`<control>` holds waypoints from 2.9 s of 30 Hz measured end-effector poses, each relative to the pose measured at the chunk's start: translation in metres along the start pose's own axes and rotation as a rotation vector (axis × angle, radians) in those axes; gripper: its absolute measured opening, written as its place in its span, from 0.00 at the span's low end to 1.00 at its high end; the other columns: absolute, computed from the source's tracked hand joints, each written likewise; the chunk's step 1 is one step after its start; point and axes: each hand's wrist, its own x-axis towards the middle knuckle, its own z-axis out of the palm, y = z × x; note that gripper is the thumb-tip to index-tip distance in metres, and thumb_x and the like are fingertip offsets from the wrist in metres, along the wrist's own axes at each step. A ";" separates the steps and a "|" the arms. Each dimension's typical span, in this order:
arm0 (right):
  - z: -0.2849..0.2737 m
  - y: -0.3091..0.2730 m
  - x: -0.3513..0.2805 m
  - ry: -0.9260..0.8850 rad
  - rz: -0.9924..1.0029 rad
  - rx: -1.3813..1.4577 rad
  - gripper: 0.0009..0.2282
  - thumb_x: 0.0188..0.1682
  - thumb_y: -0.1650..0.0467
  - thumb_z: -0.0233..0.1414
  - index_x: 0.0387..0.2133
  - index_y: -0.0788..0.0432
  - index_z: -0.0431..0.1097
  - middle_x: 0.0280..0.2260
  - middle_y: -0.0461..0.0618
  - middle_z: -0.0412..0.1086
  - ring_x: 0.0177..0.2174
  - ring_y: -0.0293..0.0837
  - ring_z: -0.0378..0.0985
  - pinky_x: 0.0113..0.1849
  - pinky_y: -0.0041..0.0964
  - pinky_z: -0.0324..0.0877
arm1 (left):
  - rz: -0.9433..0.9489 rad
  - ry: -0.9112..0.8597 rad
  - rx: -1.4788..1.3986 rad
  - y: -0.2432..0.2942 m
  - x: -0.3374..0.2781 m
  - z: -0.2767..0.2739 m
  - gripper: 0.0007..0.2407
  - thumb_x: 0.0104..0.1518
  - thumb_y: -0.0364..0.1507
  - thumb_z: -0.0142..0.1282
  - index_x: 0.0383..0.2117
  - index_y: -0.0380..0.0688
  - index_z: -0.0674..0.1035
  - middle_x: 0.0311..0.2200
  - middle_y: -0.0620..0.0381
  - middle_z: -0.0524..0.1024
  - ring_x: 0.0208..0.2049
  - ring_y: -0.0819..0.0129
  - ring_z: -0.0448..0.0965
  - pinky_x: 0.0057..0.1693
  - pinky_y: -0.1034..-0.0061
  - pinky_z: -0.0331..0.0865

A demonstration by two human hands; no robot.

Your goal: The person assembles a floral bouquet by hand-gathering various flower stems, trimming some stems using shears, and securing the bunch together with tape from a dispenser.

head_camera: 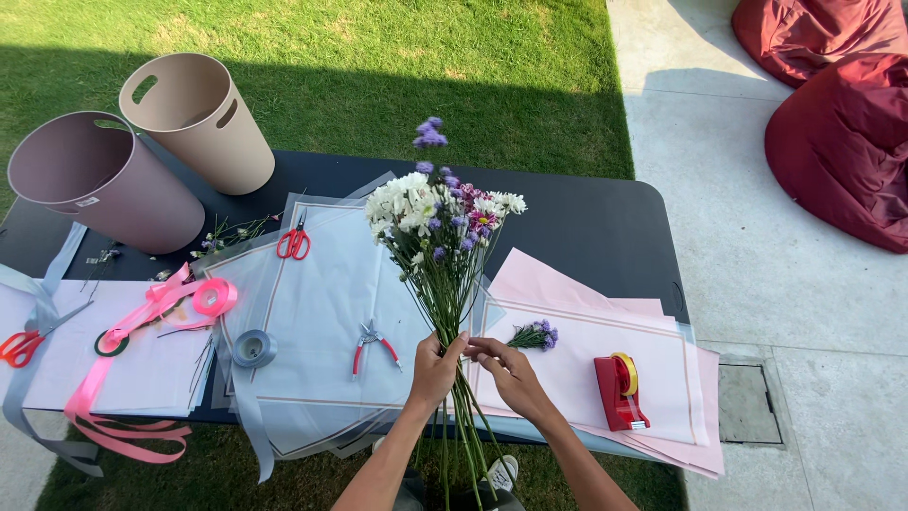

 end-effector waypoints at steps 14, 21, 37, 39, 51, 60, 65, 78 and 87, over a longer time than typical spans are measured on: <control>0.070 0.024 0.036 -0.294 -0.114 0.078 0.20 0.69 0.61 0.50 0.64 0.63 0.75 0.64 0.56 0.80 0.69 0.49 0.80 0.66 0.48 0.76 | 0.485 0.269 0.736 -0.107 -0.038 -0.027 0.04 0.73 0.27 0.56 0.40 0.40 0.78 0.26 0.44 0.82 0.22 0.39 0.81 0.28 0.50 0.66; 0.083 0.029 0.049 -0.318 0.006 0.203 0.20 0.69 0.60 0.48 0.66 0.59 0.70 0.68 0.57 0.76 0.71 0.47 0.74 0.71 0.47 0.73 | 0.404 0.297 0.778 -0.089 -0.037 -0.035 0.06 0.75 0.29 0.53 0.47 0.39 0.80 0.26 0.41 0.84 0.24 0.34 0.84 0.29 0.47 0.70; 0.108 0.034 0.052 -0.185 -0.241 -0.054 0.14 0.69 0.63 0.55 0.60 0.58 0.76 0.52 0.49 0.83 0.53 0.44 0.83 0.53 0.45 0.77 | 0.687 0.309 0.931 -0.166 -0.010 -0.079 0.08 0.74 0.27 0.52 0.33 0.43 0.73 0.25 0.46 0.70 0.20 0.42 0.72 0.27 0.52 0.63; 0.108 0.024 0.053 -0.176 -0.195 0.011 0.18 0.68 0.62 0.54 0.64 0.60 0.77 0.61 0.52 0.84 0.63 0.48 0.83 0.62 0.45 0.75 | 0.666 0.296 0.918 -0.155 -0.011 -0.076 0.06 0.76 0.26 0.52 0.38 0.42 0.74 0.26 0.46 0.73 0.19 0.44 0.76 0.23 0.53 0.61; 0.074 0.009 0.063 -0.272 0.040 0.231 0.21 0.66 0.58 0.53 0.66 0.56 0.67 0.69 0.58 0.77 0.72 0.48 0.76 0.70 0.46 0.74 | 0.294 0.076 0.553 -0.075 -0.010 -0.049 0.08 0.76 0.30 0.51 0.48 0.38 0.80 0.30 0.41 0.87 0.28 0.39 0.88 0.32 0.51 0.71; 0.030 0.053 0.034 -0.323 0.242 0.295 0.25 0.66 0.62 0.55 0.75 0.60 0.73 0.52 0.51 0.77 0.47 0.45 0.84 0.61 0.48 0.82 | -0.143 -0.072 0.077 0.005 0.007 -0.048 0.14 0.74 0.38 0.64 0.28 0.49 0.80 0.25 0.65 0.72 0.30 0.72 0.71 0.43 0.67 0.67; 0.041 0.082 0.023 -0.180 -0.059 0.179 0.21 0.69 0.66 0.54 0.71 0.61 0.79 0.31 0.46 0.72 0.32 0.41 0.69 0.39 0.43 0.69 | -0.152 -0.148 -0.004 -0.007 0.010 -0.044 0.14 0.75 0.39 0.63 0.30 0.47 0.83 0.24 0.65 0.73 0.27 0.74 0.72 0.39 0.70 0.68; 0.013 0.061 0.053 -0.394 0.130 0.678 0.06 0.70 0.66 0.56 0.49 0.55 0.73 0.36 0.44 0.72 0.39 0.37 0.76 0.52 0.34 0.72 | -0.419 -0.337 -0.401 -0.016 -0.008 -0.036 0.13 0.76 0.37 0.64 0.34 0.46 0.81 0.21 0.64 0.70 0.16 0.79 0.69 0.25 0.82 0.65; 0.017 -0.020 0.034 -0.651 0.096 0.674 0.28 0.66 0.58 0.55 0.23 0.71 0.82 0.69 0.80 0.72 0.63 0.66 0.82 0.53 0.56 0.87 | -0.543 -0.621 -0.517 -0.015 -0.022 -0.046 0.14 0.80 0.36 0.59 0.34 0.43 0.76 0.30 0.57 0.66 0.22 0.70 0.76 0.28 0.79 0.71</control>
